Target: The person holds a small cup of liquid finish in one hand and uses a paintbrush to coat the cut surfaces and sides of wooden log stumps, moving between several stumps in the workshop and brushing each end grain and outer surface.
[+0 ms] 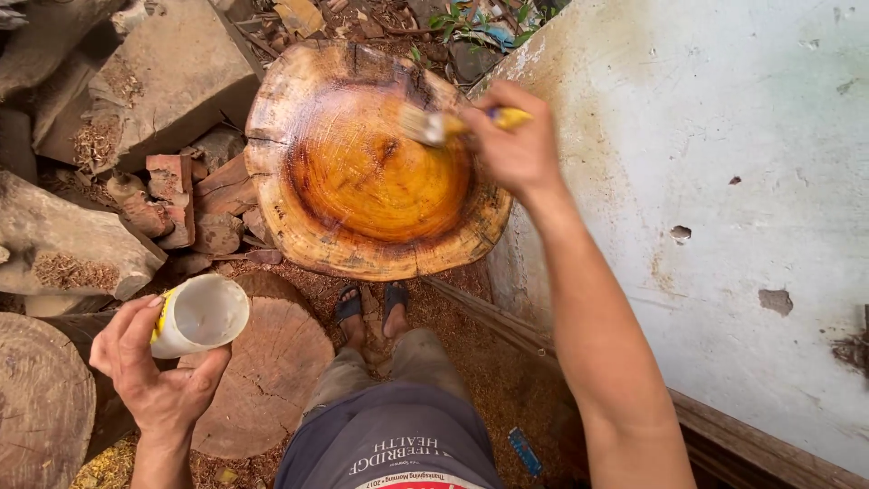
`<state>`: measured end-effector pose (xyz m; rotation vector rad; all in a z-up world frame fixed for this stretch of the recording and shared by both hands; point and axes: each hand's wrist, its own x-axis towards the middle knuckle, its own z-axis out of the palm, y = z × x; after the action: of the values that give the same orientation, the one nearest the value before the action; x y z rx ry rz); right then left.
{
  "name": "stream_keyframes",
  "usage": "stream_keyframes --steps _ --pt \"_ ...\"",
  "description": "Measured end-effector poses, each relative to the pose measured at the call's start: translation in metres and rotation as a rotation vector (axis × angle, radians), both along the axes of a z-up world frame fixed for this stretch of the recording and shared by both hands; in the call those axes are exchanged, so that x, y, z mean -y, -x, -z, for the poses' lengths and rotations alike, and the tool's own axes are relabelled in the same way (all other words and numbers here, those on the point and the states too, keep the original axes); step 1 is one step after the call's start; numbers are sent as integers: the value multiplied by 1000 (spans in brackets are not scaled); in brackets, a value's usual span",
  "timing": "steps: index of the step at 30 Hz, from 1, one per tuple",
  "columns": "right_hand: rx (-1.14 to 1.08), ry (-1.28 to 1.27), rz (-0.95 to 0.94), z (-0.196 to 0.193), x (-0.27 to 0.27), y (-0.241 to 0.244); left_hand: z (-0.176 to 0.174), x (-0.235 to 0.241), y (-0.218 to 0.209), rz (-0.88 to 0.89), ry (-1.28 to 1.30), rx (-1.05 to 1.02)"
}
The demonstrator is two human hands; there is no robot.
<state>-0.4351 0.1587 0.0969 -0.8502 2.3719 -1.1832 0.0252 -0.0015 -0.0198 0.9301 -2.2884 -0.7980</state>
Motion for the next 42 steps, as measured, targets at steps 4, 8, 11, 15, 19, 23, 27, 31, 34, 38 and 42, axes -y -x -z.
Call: stream_keyframes --steps 4,8,11,15,19,23,27,31,34,38,42 --pt "-276 -276 112 -22 -65 12 8 2 -14 -57 -1 16" --pt "-125 -82 -81 -12 -53 -30 10 8 -7 -45 32 -37" --pt "-346 -215 -355 -4 -4 -105 -3 9 14 1 38 -93" --pt "-52 -162 -439 -21 -13 -124 -9 11 16 13 16 -86" --pt "108 -338 -128 -24 -68 -77 3 10 -10 -61 14 -23" --pt "-291 -563 251 -55 -91 -73 17 7 -32 -125 -8 -21" --pt "-607 -226 -178 -26 -47 -158 14 4 -19 -106 -2 -33" --pt "-286 106 -507 -9 -31 -204 4 -1 -1 -63 35 -61" --pt "-81 63 -327 -7 -54 -162 1 -3 -4 -45 21 -97" --pt "-255 -41 109 4 -119 -77 -8 -7 -12 -54 -13 -141" --pt "-575 -95 78 14 -93 -87 -10 -7 -9 -46 29 -164"
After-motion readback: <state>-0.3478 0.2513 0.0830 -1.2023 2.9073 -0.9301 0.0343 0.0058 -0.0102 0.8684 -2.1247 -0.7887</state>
